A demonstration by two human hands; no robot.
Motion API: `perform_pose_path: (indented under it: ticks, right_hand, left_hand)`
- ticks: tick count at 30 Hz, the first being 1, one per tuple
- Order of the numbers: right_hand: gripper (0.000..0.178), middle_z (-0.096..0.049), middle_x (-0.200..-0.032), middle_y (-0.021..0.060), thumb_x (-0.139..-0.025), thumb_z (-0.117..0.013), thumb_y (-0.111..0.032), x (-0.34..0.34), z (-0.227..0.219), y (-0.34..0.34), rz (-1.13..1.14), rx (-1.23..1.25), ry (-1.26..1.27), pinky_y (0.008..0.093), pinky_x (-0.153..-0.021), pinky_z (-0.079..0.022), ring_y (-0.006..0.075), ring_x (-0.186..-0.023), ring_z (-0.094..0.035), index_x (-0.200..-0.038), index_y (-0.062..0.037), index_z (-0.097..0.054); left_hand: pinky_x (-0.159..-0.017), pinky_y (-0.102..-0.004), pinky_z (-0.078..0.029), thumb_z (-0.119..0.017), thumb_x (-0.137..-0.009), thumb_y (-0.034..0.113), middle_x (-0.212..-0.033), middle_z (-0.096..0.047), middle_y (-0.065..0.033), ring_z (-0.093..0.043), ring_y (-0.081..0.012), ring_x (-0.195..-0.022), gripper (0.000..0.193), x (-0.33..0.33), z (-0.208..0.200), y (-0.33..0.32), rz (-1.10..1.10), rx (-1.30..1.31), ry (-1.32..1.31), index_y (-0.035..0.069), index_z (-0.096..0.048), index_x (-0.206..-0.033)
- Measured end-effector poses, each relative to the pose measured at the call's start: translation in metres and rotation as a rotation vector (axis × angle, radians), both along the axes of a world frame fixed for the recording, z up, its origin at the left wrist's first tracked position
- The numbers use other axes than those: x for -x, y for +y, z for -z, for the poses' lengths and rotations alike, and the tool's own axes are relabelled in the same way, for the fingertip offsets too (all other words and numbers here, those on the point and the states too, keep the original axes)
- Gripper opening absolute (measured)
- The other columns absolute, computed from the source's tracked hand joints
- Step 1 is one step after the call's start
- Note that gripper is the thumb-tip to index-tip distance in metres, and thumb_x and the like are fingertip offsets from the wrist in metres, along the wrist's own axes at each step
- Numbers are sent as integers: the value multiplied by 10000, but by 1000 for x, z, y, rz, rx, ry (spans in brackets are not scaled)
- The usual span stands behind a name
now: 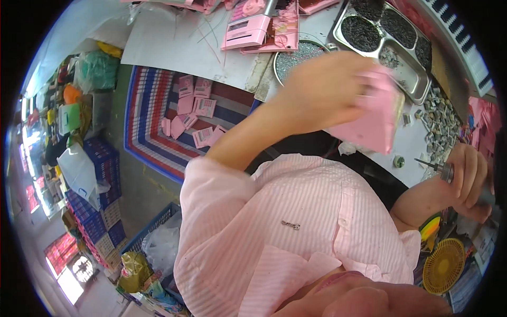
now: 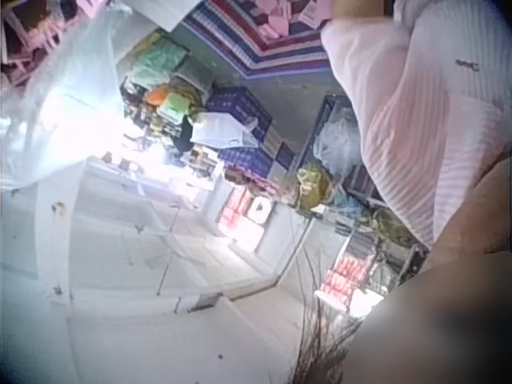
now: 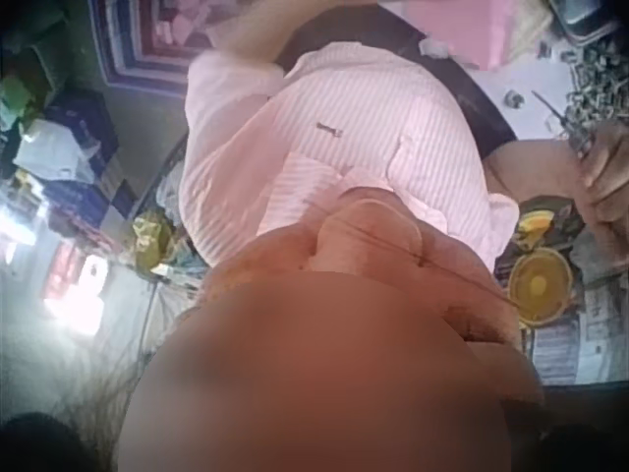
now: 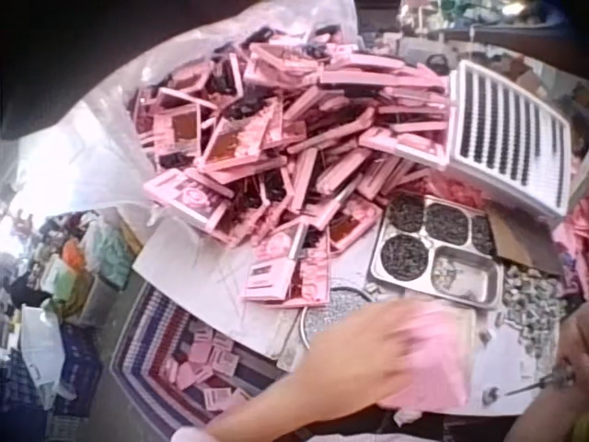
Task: Assembling and soldering electronic components inside pink plastic housings at a workbench.
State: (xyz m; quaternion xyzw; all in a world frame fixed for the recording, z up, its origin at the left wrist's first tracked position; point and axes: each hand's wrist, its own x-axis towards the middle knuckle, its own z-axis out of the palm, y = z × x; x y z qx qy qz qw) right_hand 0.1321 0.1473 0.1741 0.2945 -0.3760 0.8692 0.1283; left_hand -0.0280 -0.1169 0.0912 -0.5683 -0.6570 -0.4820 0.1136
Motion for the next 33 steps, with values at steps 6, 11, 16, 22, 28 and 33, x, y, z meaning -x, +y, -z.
perform_pose_path:
  ticks: [6, 11, 16, 22, 28, 33]
  right_hand:
    - [521, -514, -825, 19, -948, -618, -237, -14, 43, 28, 550, -332, -459, 366, -761, -423, 131, -739, -490, -1392, -15, -461]
    - [497, -496, -856, 53, -957, -593, -144, 12, 43, 5, 580, -416, -440, 399, -801, -450, 149, -761, -487, -1400, 16, -434]
    - [523, -510, -872, 67, -945, -608, -128, 11, 34, 4, 690, -445, -448, 400, -825, -457, 157, -778, -501, -1397, 54, -417]
    - [630, -583, -1060, 142, -935, -619, -93, 8, 39, 15, 737, -515, -426, 441, -970, -457, 236, -996, -574, -1479, 66, -344]
    - [699, -498, -1403, 235, -907, -661, -12, -3, 41, 1, 1333, -711, -352, 482, -1117, -408, 313, -1331, -486, -1514, 27, -318]
    - [623, -483, -1423, 226, -884, -665, 55, -3, 64, -19, 1416, -752, -195, 451, -1090, -435, 305, -1321, -487, -1442, 29, -391]
  left_hand:
    - [-1006, -348, -495, -725, -838, 77, -1349, -612, -162, -608, -247, -1203, 572, -26, 103, -276, -695, 330, -838, 1, -553, -1378]
    - [-980, -434, -508, -731, -845, 210, -1216, -639, -245, -627, -398, -1121, 518, -63, 197, -381, -1252, 1147, -620, -11, -611, -1299]
    - [-939, -467, -473, -799, -801, 278, -1068, -602, -182, -582, -378, -1061, 470, 7, 89, -180, -965, 376, -266, 4, -617, -1138]
    - [-842, -438, -527, -829, -800, 251, -1062, -628, -141, -629, -341, -971, 447, 88, 47, -81, -767, 356, 128, 36, -652, -1150]
    - [-663, -330, -563, -757, -913, 260, -955, -690, -81, -670, -199, -817, 305, 123, 19, -124, -766, 131, -132, 34, -731, -1116]
    - [-614, -285, -560, -651, -1016, 238, -966, -700, -70, -655, -133, -764, 273, 98, -4, -160, -835, -397, -704, 0, -700, -1140]
